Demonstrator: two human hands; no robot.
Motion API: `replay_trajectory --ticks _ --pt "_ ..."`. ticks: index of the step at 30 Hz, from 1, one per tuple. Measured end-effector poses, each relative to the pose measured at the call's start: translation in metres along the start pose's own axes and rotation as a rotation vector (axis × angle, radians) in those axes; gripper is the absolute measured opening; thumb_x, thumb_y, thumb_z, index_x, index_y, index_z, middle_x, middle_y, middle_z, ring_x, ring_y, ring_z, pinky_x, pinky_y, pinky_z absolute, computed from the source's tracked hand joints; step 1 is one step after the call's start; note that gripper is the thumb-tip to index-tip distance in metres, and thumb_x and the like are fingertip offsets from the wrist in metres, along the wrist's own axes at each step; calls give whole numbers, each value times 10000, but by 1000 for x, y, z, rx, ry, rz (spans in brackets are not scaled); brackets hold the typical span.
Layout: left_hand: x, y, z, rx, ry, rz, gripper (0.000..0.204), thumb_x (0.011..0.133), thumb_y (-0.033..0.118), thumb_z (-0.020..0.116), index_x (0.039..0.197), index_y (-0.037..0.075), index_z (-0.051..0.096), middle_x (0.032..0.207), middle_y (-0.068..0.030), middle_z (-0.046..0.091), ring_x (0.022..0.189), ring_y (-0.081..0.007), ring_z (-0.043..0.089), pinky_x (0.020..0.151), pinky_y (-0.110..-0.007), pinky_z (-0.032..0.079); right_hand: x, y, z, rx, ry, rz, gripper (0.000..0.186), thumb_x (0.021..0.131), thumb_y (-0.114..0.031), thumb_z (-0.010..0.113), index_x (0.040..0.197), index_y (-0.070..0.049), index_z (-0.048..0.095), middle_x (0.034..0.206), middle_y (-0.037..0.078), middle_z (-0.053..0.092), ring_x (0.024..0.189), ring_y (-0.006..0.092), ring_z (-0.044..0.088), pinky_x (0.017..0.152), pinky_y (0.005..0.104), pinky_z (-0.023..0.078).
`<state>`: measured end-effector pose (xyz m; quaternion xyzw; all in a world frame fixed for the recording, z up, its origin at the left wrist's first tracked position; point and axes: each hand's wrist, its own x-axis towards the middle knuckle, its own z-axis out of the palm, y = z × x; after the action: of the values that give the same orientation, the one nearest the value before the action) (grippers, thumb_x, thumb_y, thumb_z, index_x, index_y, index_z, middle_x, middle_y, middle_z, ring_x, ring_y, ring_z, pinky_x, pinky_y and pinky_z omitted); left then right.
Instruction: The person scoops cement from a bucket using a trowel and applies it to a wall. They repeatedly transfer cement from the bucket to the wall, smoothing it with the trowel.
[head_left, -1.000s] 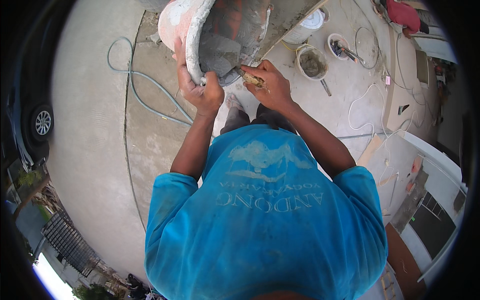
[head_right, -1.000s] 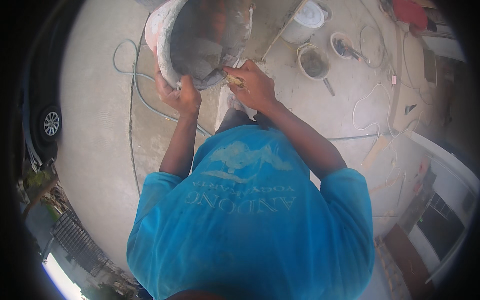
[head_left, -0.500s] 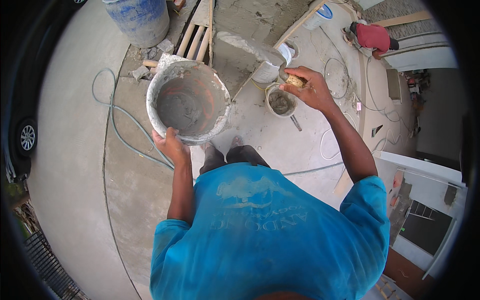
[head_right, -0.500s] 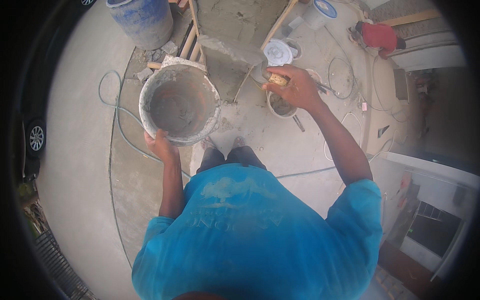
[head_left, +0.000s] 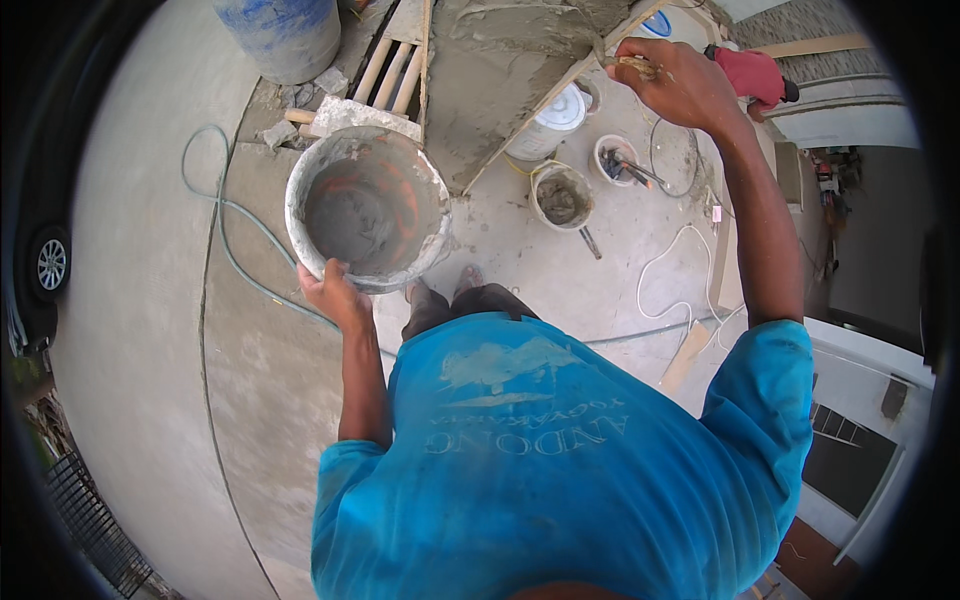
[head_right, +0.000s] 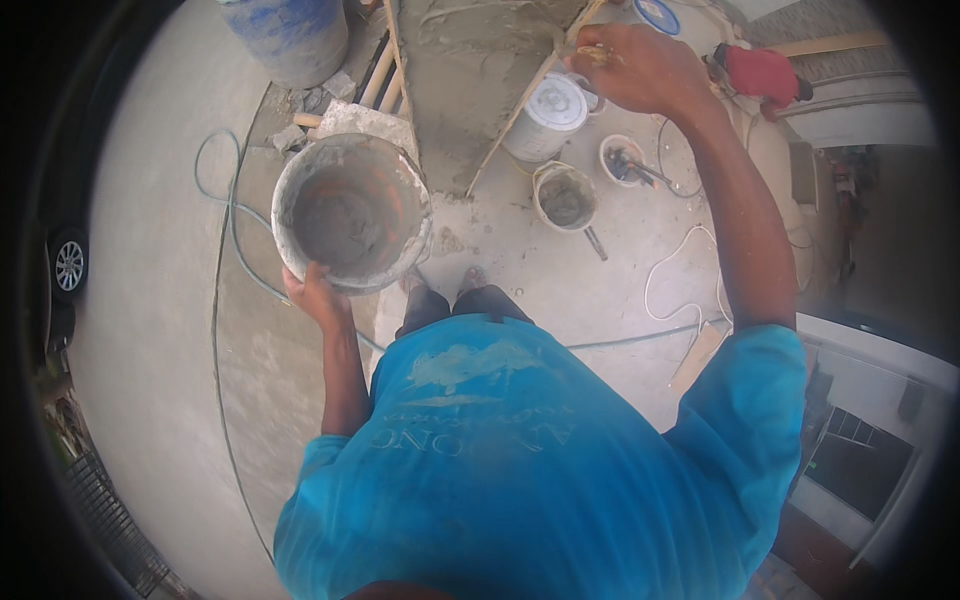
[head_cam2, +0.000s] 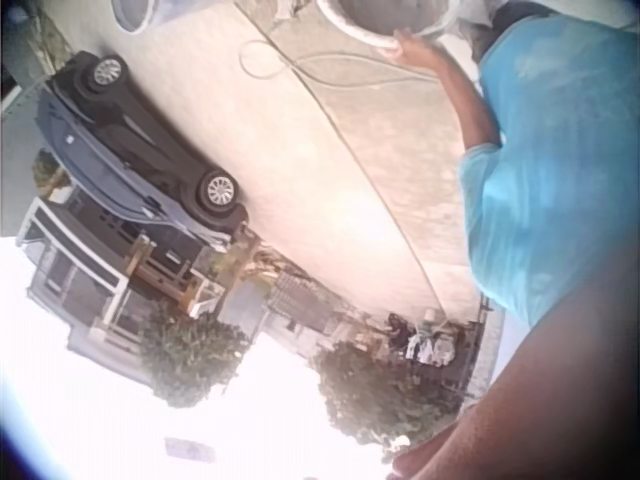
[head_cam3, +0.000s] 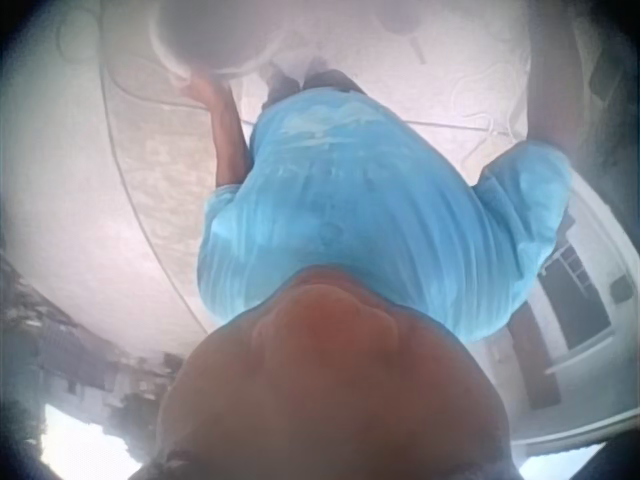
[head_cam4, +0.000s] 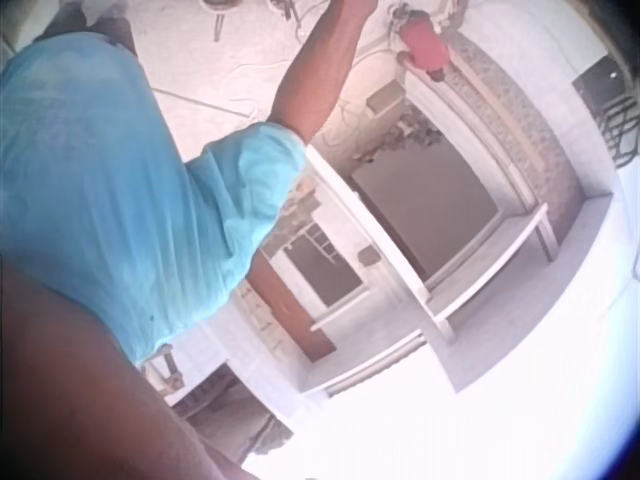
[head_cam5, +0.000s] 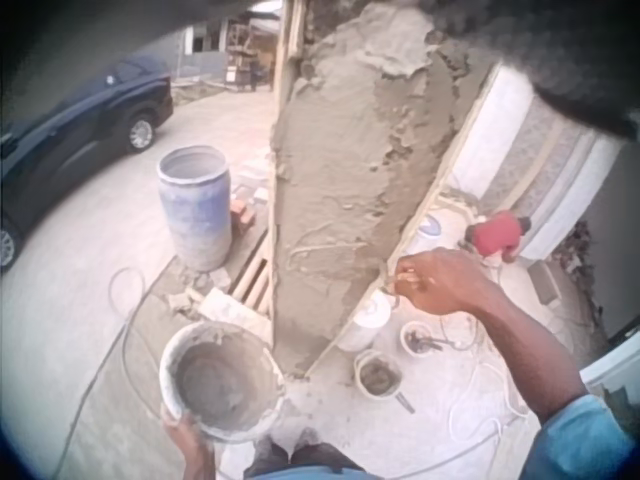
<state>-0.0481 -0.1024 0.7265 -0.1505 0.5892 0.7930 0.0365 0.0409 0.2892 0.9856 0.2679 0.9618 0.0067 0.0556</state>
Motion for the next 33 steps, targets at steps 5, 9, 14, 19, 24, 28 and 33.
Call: replay_trajectory --ticks 5,9,14,19,24,28,33 --pt "7 -8 -3 -14 -18 4 514 758 -87 549 1271 -58 543 1131 -123 634 973 -209 629 877 -343 506 -4 -6 -33 -224 71 -77 445 958 -481 661 1195 -110 721 990 157 760 951 343 729 851 458 555" --pt "7 -12 -6 -12 -4 10 504 748 -93 542 1250 -54 548 1139 -127 635 978 -216 633 885 -351 510 -18 -32 -78 -325 75 -55 343 912 -378 644 1077 -95 746 970 169 753 949 358 720 821 495 549" --pt "10 -17 -9 -33 -1 9 509 731 -83 535 1239 -59 544 1094 -113 616 937 -198 612 872 -324 500 -10 -40 -91 -451 -46 119 335 884 -375 607 997 -111 780 948 196 749 910 414 716 804 530 557" --pt "8 -11 -4 30 15 1 507 732 -72 536 1239 -65 540 1067 -103 602 905 -180 597 849 -300 492 -13 -35 -100 -458 25 108 322 874 -373 611 953 -116 788 870 214 738 864 421 716 779 534 555" --pt "5 -7 -3 41 33 2 478 739 -66 539 1217 -58 547 1033 -92 597 872 -169 584 818 -289 484 -16 -19 -116 -491 113 -2 311 837 -364 623 922 -109 779 840 217 727 826 426 709 750 517 556" --pt "5 -5 -1 59 14 -1 448 734 -61 546 1181 -42 555 988 -72 589 838 -151 560 776 -279 467 -17 -18 -141 -540 62 27 309 819 -363 633 890 -94 766 807 217 715 777 421 700 719 502 549" --pt "9 -14 -9 67 39 25 431 732 -57 550 1162 -32 563 964 -59 579 812 -143 551 755 -279 461 -32 -22 -163 -680 187 44 364 877 -409 651 1027 -90 741 922 167 739 861 336 713 776 446 540"
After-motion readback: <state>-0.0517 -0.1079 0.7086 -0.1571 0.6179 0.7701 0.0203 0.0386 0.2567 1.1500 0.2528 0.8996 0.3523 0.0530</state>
